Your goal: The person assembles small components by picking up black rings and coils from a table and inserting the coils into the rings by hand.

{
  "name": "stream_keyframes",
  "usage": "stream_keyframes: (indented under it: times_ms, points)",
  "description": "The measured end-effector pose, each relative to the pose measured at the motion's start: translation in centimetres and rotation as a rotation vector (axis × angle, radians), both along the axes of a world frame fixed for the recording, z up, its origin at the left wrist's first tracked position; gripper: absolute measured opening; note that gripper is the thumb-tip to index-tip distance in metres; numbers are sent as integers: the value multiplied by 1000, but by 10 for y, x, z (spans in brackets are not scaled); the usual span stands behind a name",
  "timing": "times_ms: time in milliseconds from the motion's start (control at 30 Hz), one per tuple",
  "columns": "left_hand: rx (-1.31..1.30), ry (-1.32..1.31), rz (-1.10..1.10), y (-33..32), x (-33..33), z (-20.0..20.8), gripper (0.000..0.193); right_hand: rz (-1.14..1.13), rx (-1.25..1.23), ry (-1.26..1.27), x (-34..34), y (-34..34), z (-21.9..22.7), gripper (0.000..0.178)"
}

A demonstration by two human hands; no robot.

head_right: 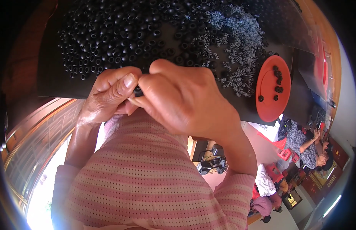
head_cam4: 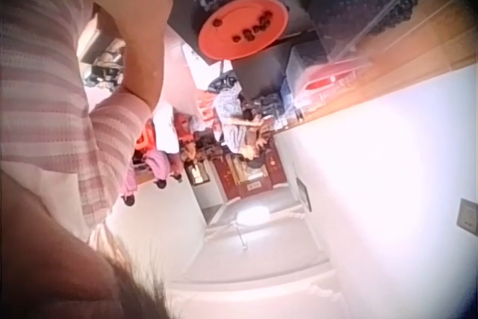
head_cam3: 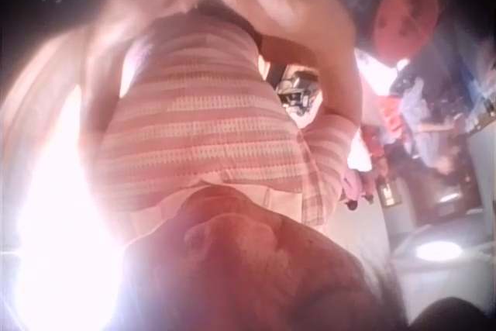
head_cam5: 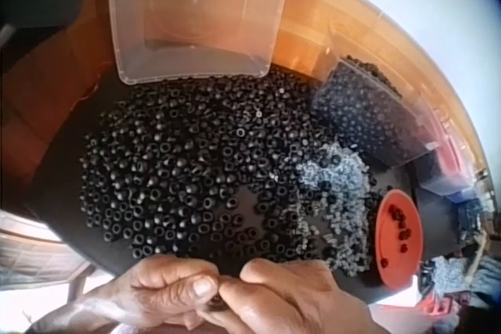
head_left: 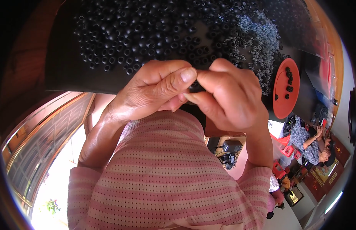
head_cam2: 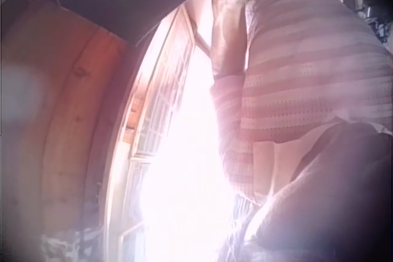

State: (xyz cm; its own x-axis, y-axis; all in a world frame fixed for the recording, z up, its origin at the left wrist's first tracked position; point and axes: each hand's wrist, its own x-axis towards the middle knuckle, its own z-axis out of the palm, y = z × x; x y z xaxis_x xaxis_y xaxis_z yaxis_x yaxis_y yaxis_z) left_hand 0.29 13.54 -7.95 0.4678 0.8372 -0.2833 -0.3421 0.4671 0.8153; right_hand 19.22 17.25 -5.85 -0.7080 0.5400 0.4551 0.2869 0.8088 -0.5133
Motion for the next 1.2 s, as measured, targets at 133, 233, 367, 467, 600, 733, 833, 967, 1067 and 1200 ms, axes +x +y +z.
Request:
stream_keyframes:
  times_ms: [133,233,367,467,600,733,833,967,1067,1200]
  points:
    - [43,-36,-15,6,0,1,35,-15,-138,81,2,-4,-4,32]
    - [178,20,-19,5,1,-4,32,-9,-164,6,5,-3,3,29]
    - [171,25,63,4,5,-9,29,-102,-199,137,7,-3,-5,23]
    - [173,57,97,1,5,-12,29,-105,-238,138,11,-1,-8,23]
    - [199,137,162,-2,10,-11,26,-128,-355,182,6,-8,-6,21]
    - [250,193,109,-3,7,-14,25,-123,-205,176,3,-6,-13,18]
    - [392,282,25,-5,7,-14,24,-116,-221,185,5,-5,-14,12]
    - [264,252,11,-4,7,-11,24,-189,-312,73,3,-7,-11,8]
    - [290,271,47,-6,9,-17,24,-224,-306,-1,-1,-8,-16,20]
    - [354,283,110,-9,10,-18,25,-154,-270,89,-4,-8,-22,12]
